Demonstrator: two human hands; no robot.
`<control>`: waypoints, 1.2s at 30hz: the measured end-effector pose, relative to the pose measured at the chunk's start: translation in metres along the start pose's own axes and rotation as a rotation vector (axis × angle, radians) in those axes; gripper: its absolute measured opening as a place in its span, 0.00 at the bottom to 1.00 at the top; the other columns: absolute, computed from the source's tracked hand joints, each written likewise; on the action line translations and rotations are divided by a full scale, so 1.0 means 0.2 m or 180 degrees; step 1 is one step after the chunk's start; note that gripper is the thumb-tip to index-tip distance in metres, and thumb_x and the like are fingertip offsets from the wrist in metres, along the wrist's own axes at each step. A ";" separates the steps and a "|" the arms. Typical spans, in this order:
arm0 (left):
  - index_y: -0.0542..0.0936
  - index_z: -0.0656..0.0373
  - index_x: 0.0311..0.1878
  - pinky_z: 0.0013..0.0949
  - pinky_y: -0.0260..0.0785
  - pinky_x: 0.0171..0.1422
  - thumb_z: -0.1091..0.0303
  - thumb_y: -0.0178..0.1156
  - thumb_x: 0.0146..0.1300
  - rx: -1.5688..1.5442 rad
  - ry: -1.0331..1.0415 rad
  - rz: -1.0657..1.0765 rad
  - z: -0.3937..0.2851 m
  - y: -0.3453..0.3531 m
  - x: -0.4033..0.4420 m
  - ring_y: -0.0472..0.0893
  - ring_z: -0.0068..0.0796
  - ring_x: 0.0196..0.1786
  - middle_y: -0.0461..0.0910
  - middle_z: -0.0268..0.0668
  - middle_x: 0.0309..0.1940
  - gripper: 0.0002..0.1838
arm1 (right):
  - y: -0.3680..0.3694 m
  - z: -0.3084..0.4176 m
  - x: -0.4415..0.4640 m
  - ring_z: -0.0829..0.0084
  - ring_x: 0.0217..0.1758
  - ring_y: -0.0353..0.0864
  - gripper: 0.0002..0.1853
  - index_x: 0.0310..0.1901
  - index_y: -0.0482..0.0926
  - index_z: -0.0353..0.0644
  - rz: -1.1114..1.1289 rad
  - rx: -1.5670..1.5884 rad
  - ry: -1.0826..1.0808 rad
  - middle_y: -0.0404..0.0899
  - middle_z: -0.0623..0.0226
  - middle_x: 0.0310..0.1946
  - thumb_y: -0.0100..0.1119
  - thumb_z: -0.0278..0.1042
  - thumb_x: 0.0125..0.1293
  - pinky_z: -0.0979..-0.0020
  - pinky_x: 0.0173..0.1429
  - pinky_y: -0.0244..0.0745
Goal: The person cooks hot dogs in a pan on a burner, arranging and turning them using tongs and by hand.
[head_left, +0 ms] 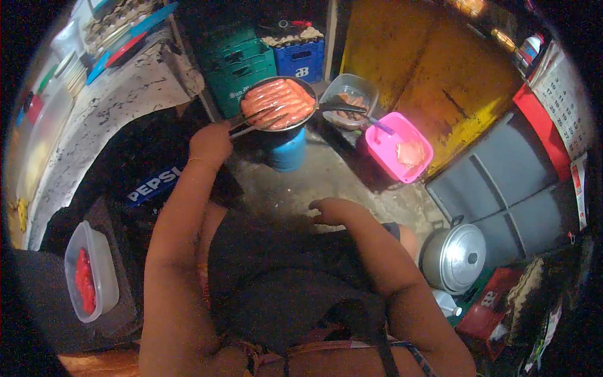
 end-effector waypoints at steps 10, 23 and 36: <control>0.80 0.56 0.48 0.50 0.76 0.51 0.66 0.60 0.56 -0.0200 -0.0028 -0.0074 0.04 0.05 -0.01 0.83 0.50 0.47 0.83 0.48 0.43 0.16 | -0.02 0.01 -0.03 0.49 0.62 0.74 0.30 0.65 0.71 0.47 -0.0071 -0.0021 -0.0030 0.75 0.52 0.60 0.61 0.50 0.63 0.54 0.64 0.69; 0.80 0.56 0.47 0.49 0.75 0.53 0.64 0.62 0.56 -0.0367 -0.0037 -0.0091 0.00 0.08 0.00 0.82 0.50 0.48 0.83 0.48 0.44 0.15 | 0.02 -0.05 0.02 0.49 0.62 0.74 0.32 0.64 0.72 0.45 -0.0206 -0.0005 -0.0152 0.75 0.52 0.60 0.62 0.52 0.62 0.55 0.64 0.69; 0.80 0.56 0.47 0.50 0.75 0.53 0.66 0.58 0.58 -0.0020 -0.0119 0.0013 0.03 -0.01 0.05 0.82 0.49 0.51 0.82 0.48 0.47 0.14 | -0.03 0.02 -0.02 0.49 0.61 0.75 0.30 0.64 0.71 0.48 -0.0078 -0.0094 -0.0062 0.76 0.51 0.59 0.60 0.49 0.63 0.54 0.63 0.70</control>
Point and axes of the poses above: each hand's wrist, its own x-axis towards the middle knuckle, its own y-axis out of the palm, z = x × y, the point moved 2 cm from there along x, towards the middle knuckle
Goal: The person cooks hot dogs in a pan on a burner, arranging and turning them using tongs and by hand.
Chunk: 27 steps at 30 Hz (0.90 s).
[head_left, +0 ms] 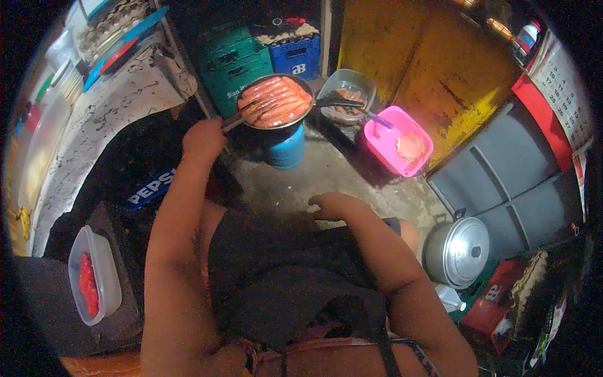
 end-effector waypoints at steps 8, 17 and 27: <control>0.82 0.58 0.42 0.49 0.77 0.49 0.68 0.55 0.60 0.0552 0.0453 -0.0343 0.02 -0.10 0.18 0.84 0.49 0.47 0.84 0.47 0.44 0.10 | 0.01 -0.02 0.03 0.50 0.61 0.75 0.30 0.64 0.72 0.47 -0.0047 -0.0003 -0.0088 0.76 0.51 0.58 0.62 0.50 0.62 0.55 0.63 0.70; 0.83 0.59 0.42 0.49 0.77 0.50 0.69 0.52 0.62 0.0845 0.0591 -0.0159 0.01 -0.20 0.14 0.84 0.49 0.47 0.84 0.48 0.42 0.12 | -0.01 -0.03 0.01 0.49 0.61 0.74 0.30 0.64 0.72 0.47 -0.0020 0.0011 -0.0085 0.76 0.52 0.59 0.62 0.48 0.62 0.55 0.64 0.70; 0.83 0.58 0.41 0.48 0.76 0.51 0.70 0.51 0.62 0.0496 0.0461 -0.0277 -0.02 -0.18 -0.02 0.84 0.48 0.48 0.83 0.48 0.43 0.11 | 0.00 -0.02 0.01 0.50 0.63 0.74 0.31 0.65 0.71 0.47 -0.0001 0.0069 -0.0024 0.74 0.52 0.61 0.62 0.50 0.62 0.55 0.65 0.69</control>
Point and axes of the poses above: each hand's wrist, its own x-axis towards the middle knuckle, its own y-axis out of the palm, z = x × y, the point moved 2 cm from there along x, towards the middle knuckle
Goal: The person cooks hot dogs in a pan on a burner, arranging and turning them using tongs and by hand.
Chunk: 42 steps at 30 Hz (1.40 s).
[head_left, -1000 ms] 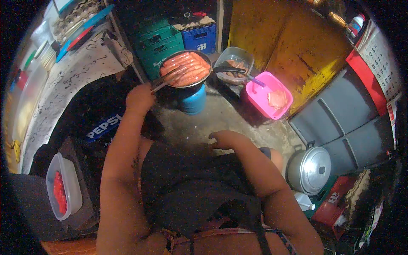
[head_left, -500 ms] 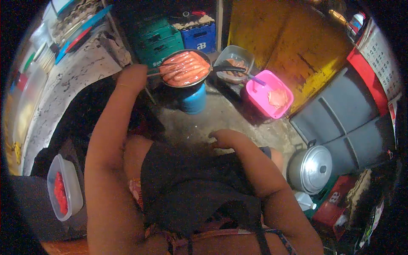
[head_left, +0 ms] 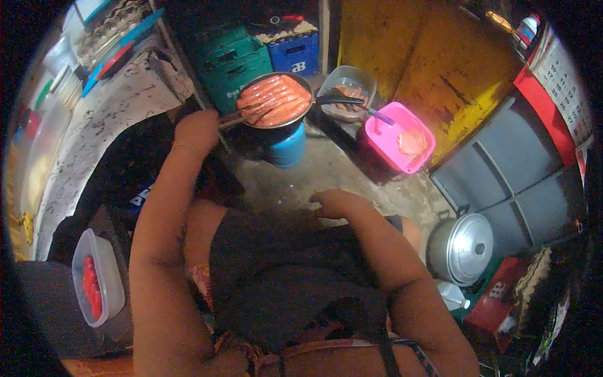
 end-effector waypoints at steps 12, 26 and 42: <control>0.82 0.58 0.42 0.48 0.77 0.49 0.70 0.53 0.61 0.0138 -0.0039 -0.0111 -0.05 -0.03 0.00 0.84 0.47 0.46 0.84 0.46 0.42 0.11 | 0.03 -0.02 0.02 0.51 0.64 0.72 0.33 0.65 0.71 0.47 -0.0017 -0.0037 0.0099 0.73 0.53 0.62 0.61 0.54 0.62 0.56 0.67 0.67; 0.86 0.56 0.40 0.43 0.80 0.45 0.69 0.55 0.60 0.0834 0.0407 -0.0283 -0.16 -0.19 0.19 0.86 0.42 0.43 0.86 0.43 0.41 0.11 | 0.01 -0.02 -0.01 0.50 0.63 0.73 0.32 0.65 0.71 0.46 -0.0190 0.0050 -0.0076 0.75 0.52 0.61 0.62 0.51 0.62 0.56 0.66 0.68; 0.86 0.57 0.43 0.51 0.79 0.43 0.68 0.54 0.62 0.0837 0.0082 0.0300 -0.19 -0.19 0.24 0.86 0.44 0.45 0.85 0.43 0.44 0.13 | 0.00 -0.05 -0.01 0.50 0.63 0.73 0.32 0.66 0.70 0.46 -0.0203 0.0114 -0.0032 0.74 0.53 0.61 0.61 0.51 0.63 0.55 0.66 0.68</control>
Point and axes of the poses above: each hand's wrist, its own x-axis towards the middle knuckle, its own y-axis out of the palm, z = x × y, the point moved 2 cm from there along x, towards the middle knuckle
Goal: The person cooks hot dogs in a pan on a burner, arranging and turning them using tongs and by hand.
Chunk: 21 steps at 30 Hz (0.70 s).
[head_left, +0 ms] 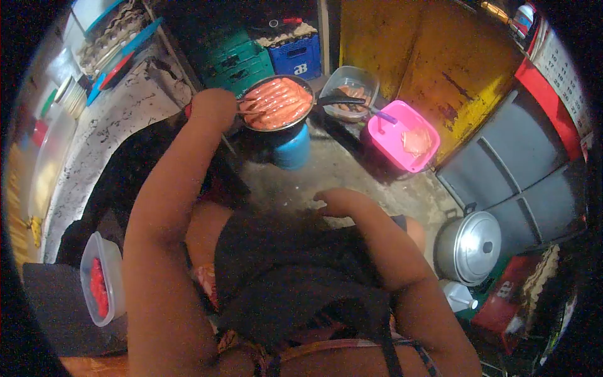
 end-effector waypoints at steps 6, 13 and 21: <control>0.86 0.59 0.42 0.45 0.79 0.47 0.69 0.53 0.62 -0.0158 -0.0005 -0.0036 0.02 0.10 -0.02 0.86 0.45 0.46 0.85 0.44 0.44 0.13 | 0.00 0.00 -0.01 0.51 0.63 0.73 0.31 0.65 0.71 0.47 -0.0036 -0.0025 0.0000 0.74 0.53 0.61 0.61 0.51 0.64 0.56 0.66 0.68; 0.86 0.59 0.43 0.47 0.79 0.47 0.69 0.53 0.63 -0.0369 -0.0131 0.0049 0.03 0.15 -0.03 0.86 0.45 0.46 0.85 0.45 0.43 0.13 | -0.02 0.03 -0.02 0.50 0.63 0.74 0.30 0.66 0.71 0.48 0.0001 -0.0024 0.0052 0.75 0.53 0.61 0.60 0.50 0.65 0.56 0.65 0.69; 0.85 0.58 0.44 0.48 0.79 0.47 0.68 0.53 0.63 -0.0520 -0.0236 0.0070 0.05 0.26 -0.02 0.85 0.46 0.47 0.85 0.45 0.44 0.13 | -0.03 0.04 -0.02 0.50 0.63 0.74 0.30 0.65 0.71 0.47 -0.0019 0.0008 0.0044 0.75 0.53 0.60 0.60 0.50 0.65 0.54 0.65 0.69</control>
Point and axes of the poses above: each hand's wrist, its own x-axis towards the middle knuckle, its own y-axis out of the palm, z = x × y, the point moved 2 cm from there along x, towards the middle knuckle
